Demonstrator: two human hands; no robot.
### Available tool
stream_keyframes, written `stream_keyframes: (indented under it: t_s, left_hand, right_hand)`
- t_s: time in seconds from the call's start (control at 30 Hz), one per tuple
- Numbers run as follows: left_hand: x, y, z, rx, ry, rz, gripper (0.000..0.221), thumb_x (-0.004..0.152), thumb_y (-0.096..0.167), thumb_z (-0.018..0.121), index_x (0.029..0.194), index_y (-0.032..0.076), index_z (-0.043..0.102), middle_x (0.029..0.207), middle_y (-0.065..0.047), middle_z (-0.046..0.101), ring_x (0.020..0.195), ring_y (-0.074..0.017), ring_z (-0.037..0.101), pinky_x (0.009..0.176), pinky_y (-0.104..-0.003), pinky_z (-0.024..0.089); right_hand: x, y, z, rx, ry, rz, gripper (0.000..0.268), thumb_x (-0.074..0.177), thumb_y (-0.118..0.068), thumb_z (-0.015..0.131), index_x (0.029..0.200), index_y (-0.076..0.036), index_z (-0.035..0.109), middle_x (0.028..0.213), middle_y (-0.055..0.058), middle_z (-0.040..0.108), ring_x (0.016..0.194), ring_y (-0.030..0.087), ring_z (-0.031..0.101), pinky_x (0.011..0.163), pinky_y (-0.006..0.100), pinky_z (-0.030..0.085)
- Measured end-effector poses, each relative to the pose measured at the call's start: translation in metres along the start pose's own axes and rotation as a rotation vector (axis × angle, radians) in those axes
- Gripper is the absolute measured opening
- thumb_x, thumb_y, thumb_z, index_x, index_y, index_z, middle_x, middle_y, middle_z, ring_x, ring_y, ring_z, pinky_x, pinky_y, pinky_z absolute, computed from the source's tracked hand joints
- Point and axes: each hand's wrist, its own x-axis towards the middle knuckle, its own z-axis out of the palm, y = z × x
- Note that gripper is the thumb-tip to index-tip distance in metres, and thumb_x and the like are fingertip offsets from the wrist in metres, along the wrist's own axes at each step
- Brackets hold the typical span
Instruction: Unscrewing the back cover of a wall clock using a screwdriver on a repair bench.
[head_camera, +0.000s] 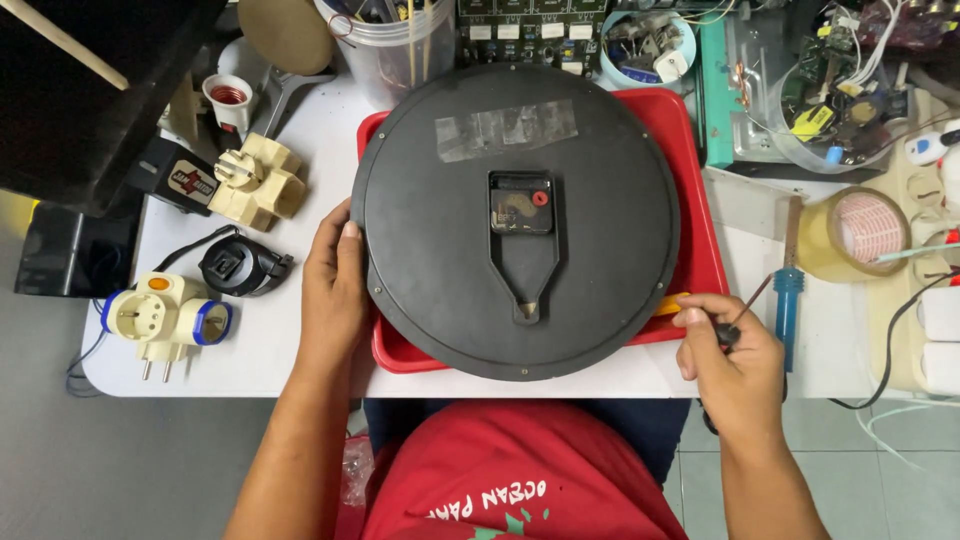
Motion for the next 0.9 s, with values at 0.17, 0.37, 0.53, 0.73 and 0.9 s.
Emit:
stream_keyframes:
  t_s: [0.17,0.37,0.53,0.73,0.9]
  left_hand:
    - [-0.003,0.005,0.005,0.003,0.001,0.042,0.042,0.104,0.03,0.042,0.139,0.012,0.055,0.135,-0.004,0.064,0.126,-0.0137,0.056,0.107,-0.029,0.042]
    - [-0.001,0.007,0.011,0.014,-0.005,0.036,0.045,0.103,0.03,0.043,0.143,0.012,0.053,0.13,-0.006,0.065,0.115,-0.0142,0.059,0.1,-0.029,0.046]
    - [0.003,0.009,0.018,0.021,-0.026,0.058,0.046,0.103,0.029,0.042,0.144,0.011,0.052,0.132,-0.007,0.065,0.119,-0.0151,0.059,0.102,-0.029,0.046]
    - [0.013,0.003,0.025,0.045,-0.057,0.034,0.049,0.103,0.032,0.044,0.147,0.013,0.05,0.108,-0.005,0.063,0.089,-0.0124,0.057,0.082,-0.027,0.047]
    - [0.018,0.002,0.027,0.043,-0.06,0.086,0.047,0.103,0.031,0.047,0.146,0.012,0.05,0.115,-0.007,0.064,0.099,-0.0135,0.061,0.088,-0.027,0.05]
  right_hand:
    - [0.004,0.01,-0.006,0.002,-0.039,-0.019,0.017,0.108,-0.005,0.053,0.114,0.002,0.068,0.068,0.013,0.058,0.051,0.015,0.048,0.057,0.027,0.043]
    - [0.006,-0.006,-0.008,-0.08,-0.069,-0.006,0.019,0.108,-0.008,0.053,0.113,0.0,0.07,0.054,0.008,0.052,0.063,0.016,0.058,0.071,0.028,0.051]
    - [0.011,-0.011,-0.012,-0.116,-0.053,0.052,0.021,0.109,-0.011,0.053,0.113,-0.001,0.07,0.052,0.009,0.051,0.072,0.018,0.065,0.081,0.029,0.053]
    - [0.015,-0.004,-0.017,-0.088,-0.04,0.053,0.019,0.109,-0.009,0.051,0.11,-0.001,0.068,0.05,0.008,0.05,0.071,0.018,0.063,0.084,0.029,0.052]
    - [0.023,0.006,-0.024,0.057,-0.06,0.048,0.02,0.11,-0.007,0.047,0.114,0.004,0.063,0.045,0.011,0.044,0.075,0.02,0.061,0.062,0.028,0.045]
